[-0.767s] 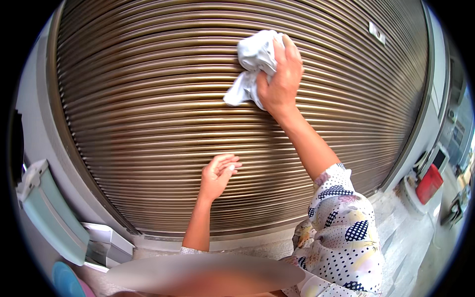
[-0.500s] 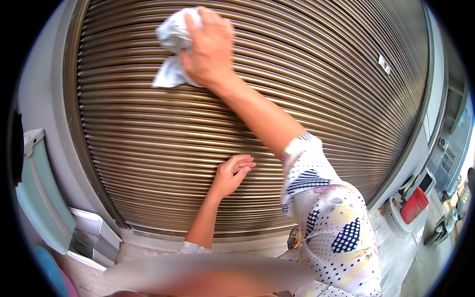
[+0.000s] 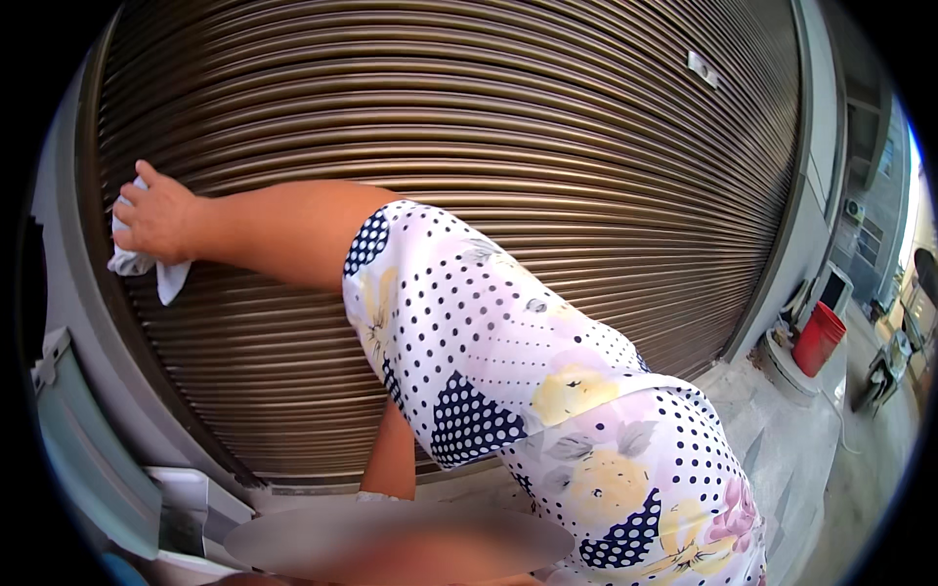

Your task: The person wipes the exterior of a metallic rolling shutter door using a white cloth, cleaning multiple sections and slats by hand.

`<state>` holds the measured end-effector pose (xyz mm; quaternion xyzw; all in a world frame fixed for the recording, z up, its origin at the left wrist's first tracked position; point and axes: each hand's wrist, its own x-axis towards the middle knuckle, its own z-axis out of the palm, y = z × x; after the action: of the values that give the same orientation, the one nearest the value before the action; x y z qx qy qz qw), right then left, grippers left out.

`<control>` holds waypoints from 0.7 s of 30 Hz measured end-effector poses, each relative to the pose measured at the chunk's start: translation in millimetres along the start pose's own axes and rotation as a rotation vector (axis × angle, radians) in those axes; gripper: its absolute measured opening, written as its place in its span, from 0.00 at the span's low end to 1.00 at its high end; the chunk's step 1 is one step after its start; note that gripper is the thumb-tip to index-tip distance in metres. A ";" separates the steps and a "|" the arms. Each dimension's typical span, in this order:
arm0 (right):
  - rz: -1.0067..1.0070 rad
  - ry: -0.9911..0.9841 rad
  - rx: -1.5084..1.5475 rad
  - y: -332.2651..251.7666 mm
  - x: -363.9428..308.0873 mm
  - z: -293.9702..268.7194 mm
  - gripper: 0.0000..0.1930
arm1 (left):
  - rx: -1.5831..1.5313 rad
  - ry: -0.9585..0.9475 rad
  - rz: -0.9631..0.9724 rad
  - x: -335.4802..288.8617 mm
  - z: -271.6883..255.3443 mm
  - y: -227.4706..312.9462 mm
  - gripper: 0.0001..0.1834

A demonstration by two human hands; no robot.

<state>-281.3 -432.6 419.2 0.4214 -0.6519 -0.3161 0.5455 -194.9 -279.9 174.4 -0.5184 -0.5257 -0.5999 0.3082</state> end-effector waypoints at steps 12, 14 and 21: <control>0.071 0.532 0.008 187.0 -132.6 -93.9 0.26 | 0.141 0.068 0.346 -31.9 27.7 -35.3 0.19; 0.154 0.602 -0.012 203.3 -175.0 -129.1 0.26 | 0.257 0.062 0.392 -32.8 12.0 -35.0 0.18; 0.348 0.472 -0.200 226.4 -295.5 -225.4 0.27 | 0.425 -0.002 0.465 -41.3 -0.2 -38.0 0.11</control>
<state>-92.5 -56.8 531.4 0.3095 -0.5353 -0.1741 0.7664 -218.5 -277.6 123.6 -0.5494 -0.5070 -0.3896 0.5379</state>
